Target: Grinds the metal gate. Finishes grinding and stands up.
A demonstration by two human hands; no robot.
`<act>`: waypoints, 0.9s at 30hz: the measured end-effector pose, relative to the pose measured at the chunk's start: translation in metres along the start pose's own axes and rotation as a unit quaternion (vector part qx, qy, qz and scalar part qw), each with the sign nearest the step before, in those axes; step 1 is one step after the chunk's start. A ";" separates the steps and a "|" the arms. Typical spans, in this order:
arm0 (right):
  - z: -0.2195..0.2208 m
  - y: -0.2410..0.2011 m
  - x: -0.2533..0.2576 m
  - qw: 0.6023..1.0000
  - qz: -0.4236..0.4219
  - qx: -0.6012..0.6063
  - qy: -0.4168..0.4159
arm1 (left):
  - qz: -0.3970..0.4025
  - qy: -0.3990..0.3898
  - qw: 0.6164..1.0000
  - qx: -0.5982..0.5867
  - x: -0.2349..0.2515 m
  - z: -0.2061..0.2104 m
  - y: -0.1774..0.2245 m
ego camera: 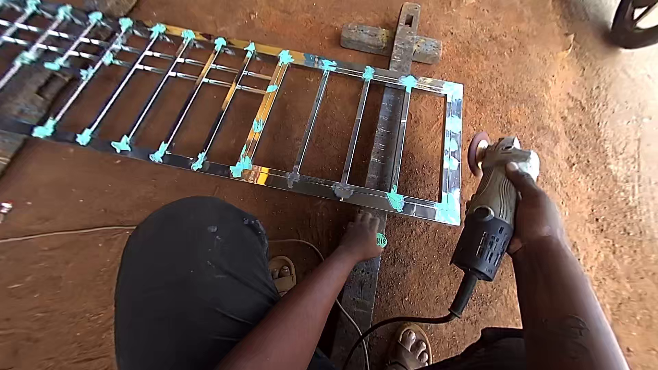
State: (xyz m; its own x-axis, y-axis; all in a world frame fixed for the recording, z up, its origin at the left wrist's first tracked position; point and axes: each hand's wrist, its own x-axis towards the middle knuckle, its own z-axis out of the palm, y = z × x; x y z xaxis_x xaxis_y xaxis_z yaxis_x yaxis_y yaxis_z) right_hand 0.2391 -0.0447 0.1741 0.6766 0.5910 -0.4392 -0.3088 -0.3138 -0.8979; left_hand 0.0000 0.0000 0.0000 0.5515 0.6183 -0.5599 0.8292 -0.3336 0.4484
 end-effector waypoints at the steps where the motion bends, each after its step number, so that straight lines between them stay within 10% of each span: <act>1: -0.007 -0.001 -0.001 1.000 -0.002 0.013 0.001 | -0.017 0.007 1.000 0.016 -0.001 0.010 -0.005; 7: -0.036 -0.003 0.000 0.997 0.013 0.067 -0.027 | -0.036 0.161 0.984 -0.060 -0.020 0.034 -0.013; 12: -0.039 -0.001 0.018 0.993 0.019 0.092 -0.074 | -0.136 0.375 0.905 -0.145 -0.015 -0.036 -0.011; 27: -0.004 0.012 0.040 0.991 0.063 0.034 -0.110 | -0.109 0.357 0.927 0.034 0.001 -0.046 -0.049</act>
State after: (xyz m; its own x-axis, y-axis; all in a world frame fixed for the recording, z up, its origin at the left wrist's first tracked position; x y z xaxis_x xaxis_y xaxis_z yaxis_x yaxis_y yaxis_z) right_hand 0.2648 -0.0285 0.1456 0.4700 0.7010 -0.5364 -0.4305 -0.3484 -0.8326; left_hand -0.0443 0.0504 0.0095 0.1889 0.9818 -0.0170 0.9311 -0.1736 0.3207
